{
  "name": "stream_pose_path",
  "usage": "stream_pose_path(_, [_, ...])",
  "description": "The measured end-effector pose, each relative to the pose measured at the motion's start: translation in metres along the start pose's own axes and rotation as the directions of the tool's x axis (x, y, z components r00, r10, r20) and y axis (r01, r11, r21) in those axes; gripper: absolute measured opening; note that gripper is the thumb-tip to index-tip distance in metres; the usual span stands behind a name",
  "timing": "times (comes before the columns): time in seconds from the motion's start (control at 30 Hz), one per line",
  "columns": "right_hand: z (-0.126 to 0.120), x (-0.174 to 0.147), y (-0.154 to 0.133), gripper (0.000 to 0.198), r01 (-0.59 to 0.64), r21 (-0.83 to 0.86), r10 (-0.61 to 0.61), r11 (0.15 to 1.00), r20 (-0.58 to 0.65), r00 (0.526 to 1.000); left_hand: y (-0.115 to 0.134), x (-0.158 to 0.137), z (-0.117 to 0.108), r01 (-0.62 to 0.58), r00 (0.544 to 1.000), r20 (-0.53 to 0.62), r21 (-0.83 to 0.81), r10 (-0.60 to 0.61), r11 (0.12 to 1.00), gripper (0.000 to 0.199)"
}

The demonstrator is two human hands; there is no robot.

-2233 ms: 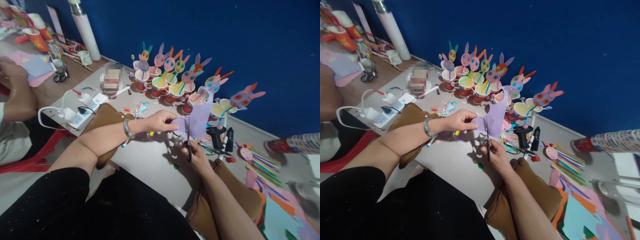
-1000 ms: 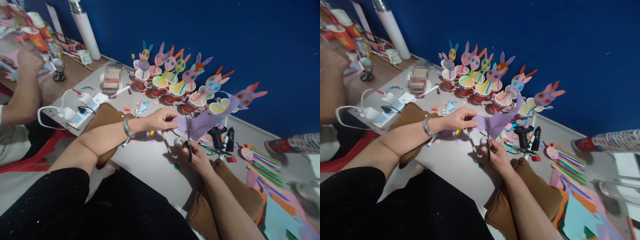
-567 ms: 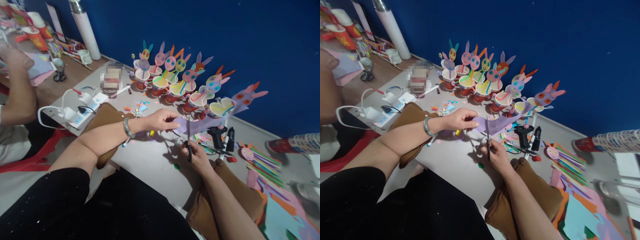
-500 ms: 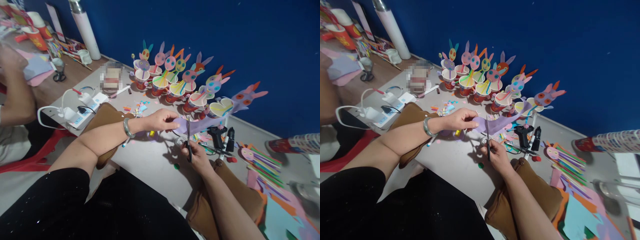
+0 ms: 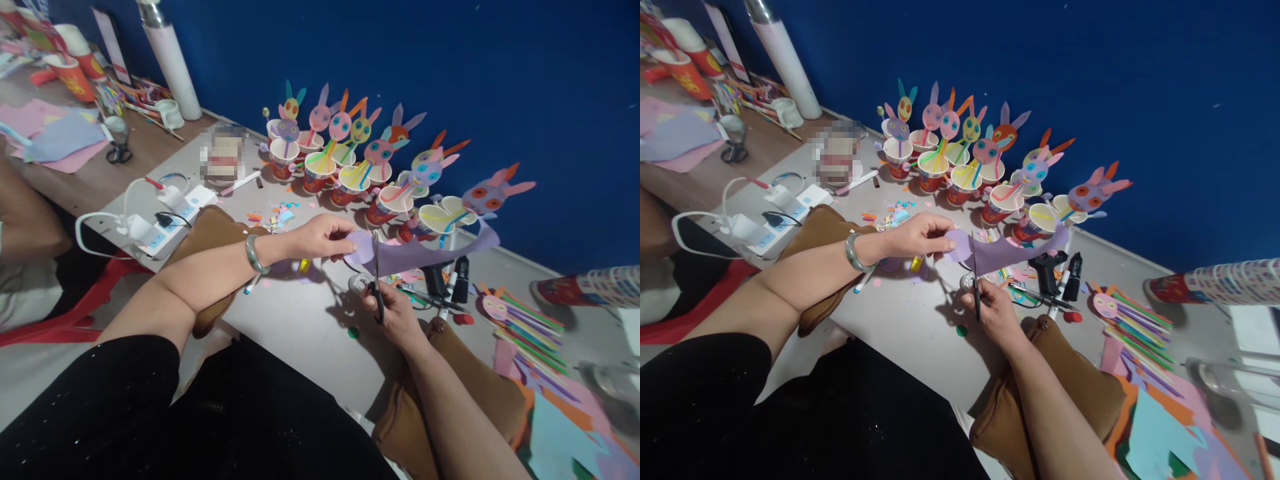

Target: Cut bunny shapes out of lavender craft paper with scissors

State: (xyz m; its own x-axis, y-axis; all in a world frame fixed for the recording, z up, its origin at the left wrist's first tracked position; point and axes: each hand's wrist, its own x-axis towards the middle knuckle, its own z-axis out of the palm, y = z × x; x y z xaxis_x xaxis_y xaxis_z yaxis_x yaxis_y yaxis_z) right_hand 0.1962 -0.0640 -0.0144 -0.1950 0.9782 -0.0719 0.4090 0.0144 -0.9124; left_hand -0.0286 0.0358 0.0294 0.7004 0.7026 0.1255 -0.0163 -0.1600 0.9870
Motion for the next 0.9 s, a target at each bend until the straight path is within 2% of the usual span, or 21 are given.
stream_pose_path(0.2, [-0.0009,0.0005,0.0043,0.045,0.009,-0.003,-0.009,1.000,0.021,1.000,-0.0024,0.0008,-0.0017,0.000,1.000,-0.023,-0.033,-0.001,0.999,0.024])
stream_pose_path(0.43, [-0.0007,0.0011,0.0005,0.049,0.016,-0.016,-0.016,1.000,0.021,1.000,-0.0028,0.0004,-0.0012,-0.040,0.999,0.015,0.052,0.040,0.998,0.021])
stream_pose_path(0.9, [-0.0007,0.0000,-0.0001,0.050,0.017,-0.036,-0.016,0.999,0.021,1.000,-0.0023,0.0008,-0.0021,-0.020,1.000,-0.018,0.045,0.021,0.999,0.021])
